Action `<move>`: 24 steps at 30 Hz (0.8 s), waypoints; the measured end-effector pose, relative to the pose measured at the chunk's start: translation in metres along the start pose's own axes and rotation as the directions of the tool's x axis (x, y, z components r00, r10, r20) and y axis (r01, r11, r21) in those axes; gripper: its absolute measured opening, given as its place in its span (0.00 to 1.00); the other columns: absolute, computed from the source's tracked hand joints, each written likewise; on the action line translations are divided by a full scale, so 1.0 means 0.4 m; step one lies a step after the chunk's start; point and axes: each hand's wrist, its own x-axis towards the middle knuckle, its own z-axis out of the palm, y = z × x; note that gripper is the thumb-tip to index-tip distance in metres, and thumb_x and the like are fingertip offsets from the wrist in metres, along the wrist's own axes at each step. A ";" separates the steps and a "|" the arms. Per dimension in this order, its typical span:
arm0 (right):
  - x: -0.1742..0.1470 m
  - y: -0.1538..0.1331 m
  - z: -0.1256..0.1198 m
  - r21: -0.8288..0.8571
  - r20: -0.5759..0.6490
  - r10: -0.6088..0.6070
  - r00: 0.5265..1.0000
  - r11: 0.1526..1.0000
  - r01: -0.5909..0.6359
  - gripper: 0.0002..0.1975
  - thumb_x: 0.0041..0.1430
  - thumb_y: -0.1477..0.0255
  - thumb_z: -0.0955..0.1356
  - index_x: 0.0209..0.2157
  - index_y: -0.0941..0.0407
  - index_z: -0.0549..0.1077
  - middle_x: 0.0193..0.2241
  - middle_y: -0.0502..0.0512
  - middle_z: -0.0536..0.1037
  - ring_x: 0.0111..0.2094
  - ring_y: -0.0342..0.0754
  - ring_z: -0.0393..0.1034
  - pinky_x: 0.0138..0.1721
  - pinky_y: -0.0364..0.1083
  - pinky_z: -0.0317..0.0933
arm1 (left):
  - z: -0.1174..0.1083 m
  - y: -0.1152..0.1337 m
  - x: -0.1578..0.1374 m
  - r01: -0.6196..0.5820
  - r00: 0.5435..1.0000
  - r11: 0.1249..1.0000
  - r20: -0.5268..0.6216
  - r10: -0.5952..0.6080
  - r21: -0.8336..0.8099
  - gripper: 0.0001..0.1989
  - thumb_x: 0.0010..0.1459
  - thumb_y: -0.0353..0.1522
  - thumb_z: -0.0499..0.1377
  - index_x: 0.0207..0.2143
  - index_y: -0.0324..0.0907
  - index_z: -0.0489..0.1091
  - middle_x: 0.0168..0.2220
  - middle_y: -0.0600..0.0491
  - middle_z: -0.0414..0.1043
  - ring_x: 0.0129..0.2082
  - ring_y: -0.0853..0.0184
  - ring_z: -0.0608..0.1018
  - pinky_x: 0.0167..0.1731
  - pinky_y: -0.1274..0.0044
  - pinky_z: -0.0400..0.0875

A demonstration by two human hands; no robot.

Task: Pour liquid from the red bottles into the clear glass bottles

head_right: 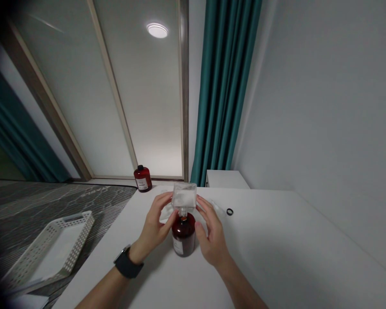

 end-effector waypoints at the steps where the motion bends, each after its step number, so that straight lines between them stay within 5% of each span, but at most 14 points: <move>1: 0.000 0.000 0.000 -0.001 -0.001 -0.004 1.000 1.000 0.004 0.22 0.69 0.70 0.62 0.64 0.47 0.63 0.64 0.59 0.64 0.64 0.56 0.61 0.63 0.58 0.62 | -0.001 0.000 0.000 -0.004 1.000 1.000 -0.001 0.004 -0.004 0.22 0.64 0.25 0.58 0.59 0.43 0.61 0.53 0.43 0.67 0.54 0.59 0.71 0.54 0.63 0.70; 24: 0.004 -0.004 -0.010 -0.052 -0.001 -0.017 1.000 0.998 0.017 0.22 0.69 0.71 0.62 0.63 0.48 0.63 0.63 0.59 0.66 0.63 0.56 0.62 0.63 0.58 0.62 | -0.001 -0.004 0.001 -0.050 0.999 0.999 -0.013 0.050 0.018 0.22 0.64 0.25 0.57 0.60 0.44 0.61 0.54 0.42 0.68 0.56 0.58 0.72 0.54 0.61 0.72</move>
